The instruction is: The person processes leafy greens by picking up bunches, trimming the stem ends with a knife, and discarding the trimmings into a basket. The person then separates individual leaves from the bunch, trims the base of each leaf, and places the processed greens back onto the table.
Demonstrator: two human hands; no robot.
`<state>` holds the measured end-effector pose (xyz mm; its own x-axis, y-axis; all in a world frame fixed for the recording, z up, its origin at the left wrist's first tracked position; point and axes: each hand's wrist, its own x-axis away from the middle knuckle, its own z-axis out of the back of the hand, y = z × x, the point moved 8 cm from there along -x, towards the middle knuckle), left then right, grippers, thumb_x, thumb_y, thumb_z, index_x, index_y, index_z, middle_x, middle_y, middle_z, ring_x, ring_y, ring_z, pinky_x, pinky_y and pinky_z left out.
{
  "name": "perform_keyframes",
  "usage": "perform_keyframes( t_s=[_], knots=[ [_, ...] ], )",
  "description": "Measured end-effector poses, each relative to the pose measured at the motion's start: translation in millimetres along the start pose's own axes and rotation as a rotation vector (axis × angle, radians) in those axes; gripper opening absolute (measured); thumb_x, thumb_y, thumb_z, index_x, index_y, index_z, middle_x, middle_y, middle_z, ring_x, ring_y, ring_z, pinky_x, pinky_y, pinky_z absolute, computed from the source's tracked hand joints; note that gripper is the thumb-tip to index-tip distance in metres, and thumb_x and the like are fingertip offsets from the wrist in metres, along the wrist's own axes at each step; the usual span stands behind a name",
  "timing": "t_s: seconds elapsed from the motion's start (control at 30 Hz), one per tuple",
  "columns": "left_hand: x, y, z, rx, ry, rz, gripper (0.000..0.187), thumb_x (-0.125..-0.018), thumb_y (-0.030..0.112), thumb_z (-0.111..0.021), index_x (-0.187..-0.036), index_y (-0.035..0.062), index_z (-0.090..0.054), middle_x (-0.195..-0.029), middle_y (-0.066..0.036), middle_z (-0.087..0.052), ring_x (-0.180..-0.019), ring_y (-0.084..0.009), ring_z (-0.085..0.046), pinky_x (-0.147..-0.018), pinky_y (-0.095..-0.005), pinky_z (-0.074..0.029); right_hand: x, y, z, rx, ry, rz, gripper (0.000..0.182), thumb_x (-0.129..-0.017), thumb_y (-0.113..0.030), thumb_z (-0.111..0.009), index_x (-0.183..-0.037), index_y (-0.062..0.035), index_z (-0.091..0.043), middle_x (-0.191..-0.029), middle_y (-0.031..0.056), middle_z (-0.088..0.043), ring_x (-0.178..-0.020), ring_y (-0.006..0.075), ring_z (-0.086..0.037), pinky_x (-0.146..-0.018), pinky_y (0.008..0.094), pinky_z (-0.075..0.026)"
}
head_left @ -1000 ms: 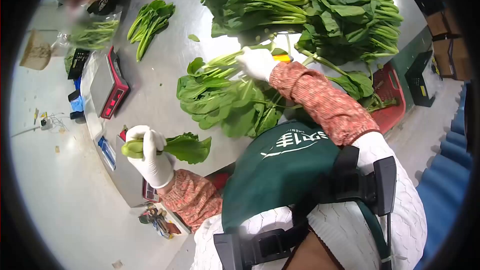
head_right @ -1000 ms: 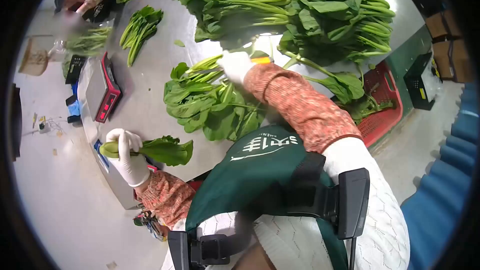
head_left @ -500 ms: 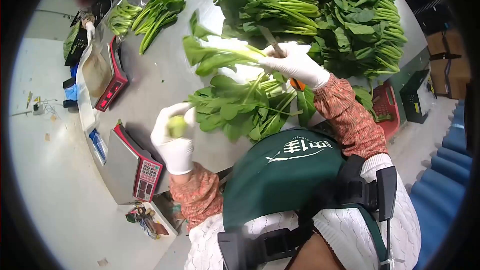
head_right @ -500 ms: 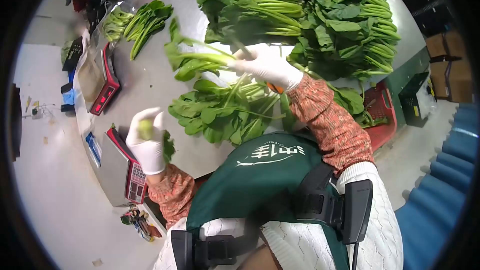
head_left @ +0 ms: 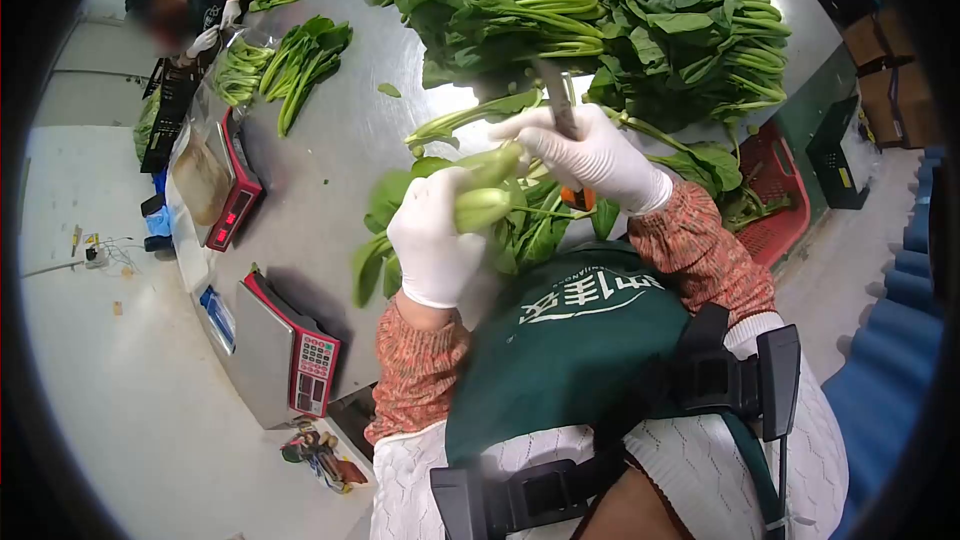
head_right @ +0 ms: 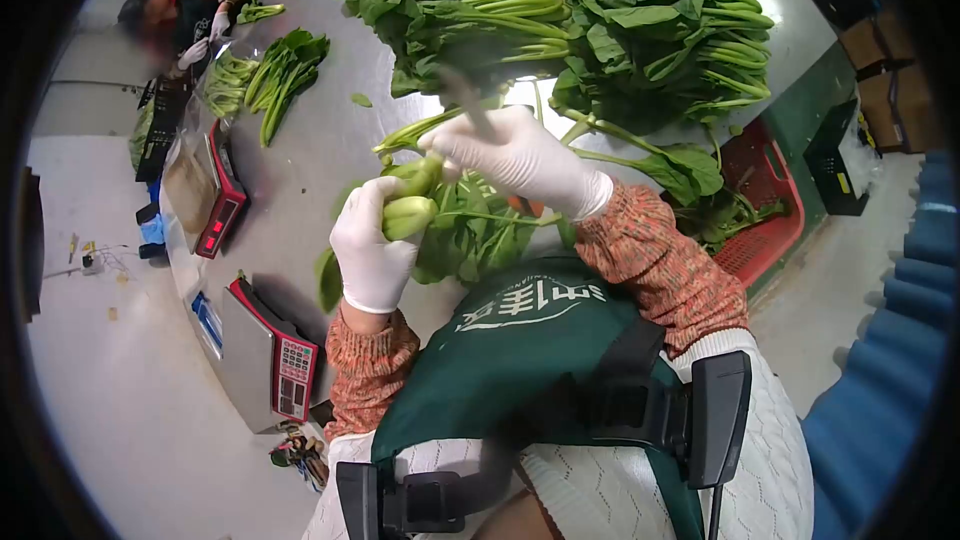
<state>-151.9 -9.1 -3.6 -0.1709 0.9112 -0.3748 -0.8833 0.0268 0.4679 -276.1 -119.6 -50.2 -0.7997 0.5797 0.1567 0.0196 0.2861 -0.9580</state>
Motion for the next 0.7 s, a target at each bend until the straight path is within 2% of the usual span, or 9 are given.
perform_keyframes(
  t_s=[0.07, 0.17, 0.2, 0.3, 0.4, 0.5, 0.53, 0.63, 0.7],
  knots=[
    [2, -8, 0, 0.113, 0.015, 0.077, 0.036, -0.073, 0.001, -0.075, -0.107, 0.0026, -0.064, -0.094, -0.012, -0.066, -0.081, -0.0268, -0.064, -0.076, -0.0347, -0.052, 1, 4, 10, 0.127, 0.158, 0.196, 0.030, -0.095, -0.012, -0.064, -0.123, -0.0047, -0.065, -0.093, 0.0038, -0.071, -0.067, 0.0058, -0.057, -0.060, 0.0202, -0.045],
    [8, -15, -3, 0.287, 0.030, 0.151, 0.031, -0.079, -0.003, -0.070, -0.109, -0.0006, -0.064, -0.094, -0.006, -0.065, -0.085, -0.0151, -0.061, -0.078, -0.0280, -0.049, 11, 7, 6, 0.730, 0.308, 0.542, 0.032, -0.085, -0.007, -0.065, -0.118, -0.0056, -0.065, -0.096, 0.0130, -0.072, -0.081, 0.0274, -0.070, -0.073, 0.0357, -0.055],
    [8, -16, -5, 0.340, 0.003, 0.165, 0.031, -0.079, -0.003, -0.070, -0.109, -0.0005, -0.064, -0.093, -0.005, -0.064, -0.085, -0.0135, -0.060, -0.078, -0.0269, -0.048, 15, 6, 0, 0.726, 0.298, 0.505, 0.041, -0.078, -0.002, -0.063, -0.119, -0.0090, -0.064, -0.098, 0.0170, -0.069, -0.086, 0.0354, -0.067, -0.074, 0.0397, -0.055],
    [8, -8, -9, 0.465, -0.049, 0.204, 0.027, -0.081, -0.004, -0.068, -0.108, -0.0006, -0.065, -0.091, -0.003, -0.061, -0.083, -0.0101, -0.056, -0.078, -0.0238, -0.046, 17, 6, -4, 0.850, 0.326, 0.470, 0.042, -0.079, -0.005, -0.064, -0.120, -0.0113, -0.062, -0.093, 0.0151, -0.070, -0.084, 0.0354, -0.067, -0.073, 0.0420, -0.054],
    [8, -3, -10, 0.541, -0.072, 0.197, 0.024, -0.082, -0.005, -0.066, -0.105, -0.0006, -0.065, -0.090, -0.001, -0.059, -0.082, -0.0087, -0.054, -0.077, -0.0224, -0.045, 16, 11, -5, 0.844, 0.162, 0.274, 0.039, -0.083, 0.001, -0.060, -0.121, -0.0047, -0.062, -0.091, 0.0211, -0.068, -0.082, 0.0341, -0.068, -0.072, 0.0389, -0.053],
    [9, -2, -2, 0.573, -0.092, 0.190, 0.021, -0.082, -0.006, -0.064, -0.102, -0.0008, -0.065, -0.089, 0.000, -0.059, -0.082, -0.0081, -0.054, -0.076, -0.0222, -0.044, -4, 74, 34, 0.896, 0.196, 0.116, 0.032, -0.086, -0.004, -0.058, -0.118, -0.0043, -0.065, -0.086, 0.0215, -0.066, -0.076, 0.0337, -0.067, -0.070, 0.0373, -0.052],
    [8, -1, 3, 0.578, -0.099, 0.188, 0.020, -0.082, -0.006, -0.063, -0.101, -0.0009, -0.065, -0.089, 0.000, -0.059, -0.082, -0.0080, -0.054, -0.076, -0.0222, -0.044, -3, 77, 44, 0.881, 0.250, 0.159, 0.026, -0.093, -0.008, -0.053, -0.115, -0.0021, -0.066, -0.080, 0.0153, -0.067, -0.071, 0.0244, -0.066, -0.069, 0.0317, -0.052],
    [11, -18, 14, 0.642, -0.123, 0.433, 0.021, -0.080, -0.006, -0.065, -0.100, 0.0006, -0.066, -0.090, 0.000, -0.063, -0.083, -0.0084, -0.057, -0.079, -0.0250, -0.047, 2, 90, 50, 0.345, 0.199, -0.037, 0.032, -0.086, -0.004, -0.056, -0.116, -0.0053, -0.066, -0.094, 0.0104, -0.072, -0.081, 0.0161, -0.069, -0.073, 0.0286, -0.054],
    [10, -22, 6, 0.755, -0.216, 0.441, 0.020, -0.081, -0.003, -0.066, -0.100, 0.0012, -0.066, -0.089, 0.001, -0.063, -0.082, -0.0063, -0.055, -0.077, -0.0239, -0.047, 1, 65, 35, 0.192, 0.123, 0.069, 0.039, -0.089, -0.008, -0.061, -0.128, -0.0069, -0.062, -0.106, 0.0037, -0.069, -0.086, 0.0090, -0.064, -0.077, 0.0254, -0.053]
  ],
)
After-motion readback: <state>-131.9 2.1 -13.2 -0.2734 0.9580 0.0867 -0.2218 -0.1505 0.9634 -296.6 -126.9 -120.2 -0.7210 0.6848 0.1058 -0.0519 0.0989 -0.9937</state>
